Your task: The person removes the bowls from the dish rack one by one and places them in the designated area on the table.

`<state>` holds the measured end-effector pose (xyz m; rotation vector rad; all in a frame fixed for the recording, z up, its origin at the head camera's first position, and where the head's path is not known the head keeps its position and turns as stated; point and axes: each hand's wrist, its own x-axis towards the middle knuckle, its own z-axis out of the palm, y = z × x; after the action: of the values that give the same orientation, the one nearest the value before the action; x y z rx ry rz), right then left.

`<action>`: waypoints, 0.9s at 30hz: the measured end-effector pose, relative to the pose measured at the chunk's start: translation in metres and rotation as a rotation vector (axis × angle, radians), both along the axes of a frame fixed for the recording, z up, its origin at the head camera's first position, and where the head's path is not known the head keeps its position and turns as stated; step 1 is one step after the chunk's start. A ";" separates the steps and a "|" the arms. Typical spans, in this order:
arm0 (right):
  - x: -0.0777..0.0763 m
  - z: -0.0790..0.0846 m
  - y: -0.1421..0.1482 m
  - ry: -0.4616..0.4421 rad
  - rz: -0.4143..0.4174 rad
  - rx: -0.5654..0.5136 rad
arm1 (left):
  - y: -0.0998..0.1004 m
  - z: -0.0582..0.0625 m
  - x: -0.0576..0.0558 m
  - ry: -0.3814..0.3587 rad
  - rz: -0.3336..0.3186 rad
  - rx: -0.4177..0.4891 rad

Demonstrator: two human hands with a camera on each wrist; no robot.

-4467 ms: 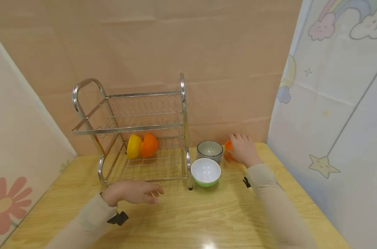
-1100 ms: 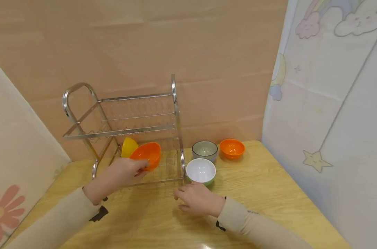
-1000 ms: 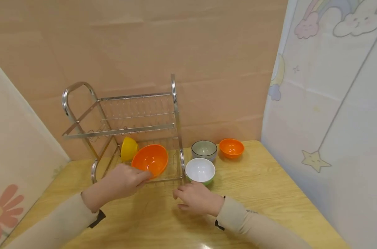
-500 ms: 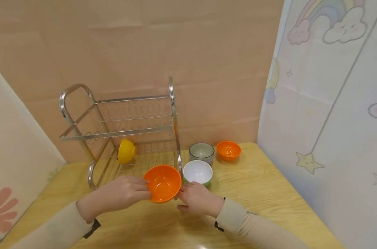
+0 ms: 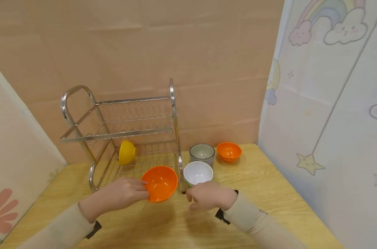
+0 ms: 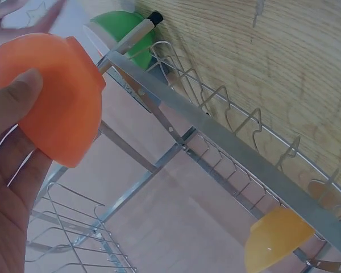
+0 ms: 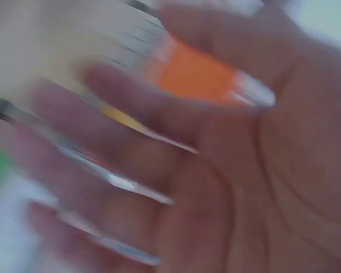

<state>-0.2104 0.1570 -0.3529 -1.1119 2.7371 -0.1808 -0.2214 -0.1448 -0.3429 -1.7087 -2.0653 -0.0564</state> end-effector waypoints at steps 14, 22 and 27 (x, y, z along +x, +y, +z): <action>-0.001 0.014 -0.029 0.619 0.226 -0.259 | 0.009 -0.003 -0.003 0.034 -0.004 0.002; -0.023 -0.026 -0.036 0.759 0.473 -0.281 | 0.009 -0.006 -0.006 0.024 -0.012 0.009; -0.034 -0.033 -0.038 0.850 0.545 -0.289 | 0.009 -0.007 -0.006 0.008 -0.011 0.007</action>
<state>-0.2440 0.1193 -0.3855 -2.4285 2.9442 -0.0179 -0.2274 -0.1356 -0.3495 -1.7131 -2.0481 -0.0600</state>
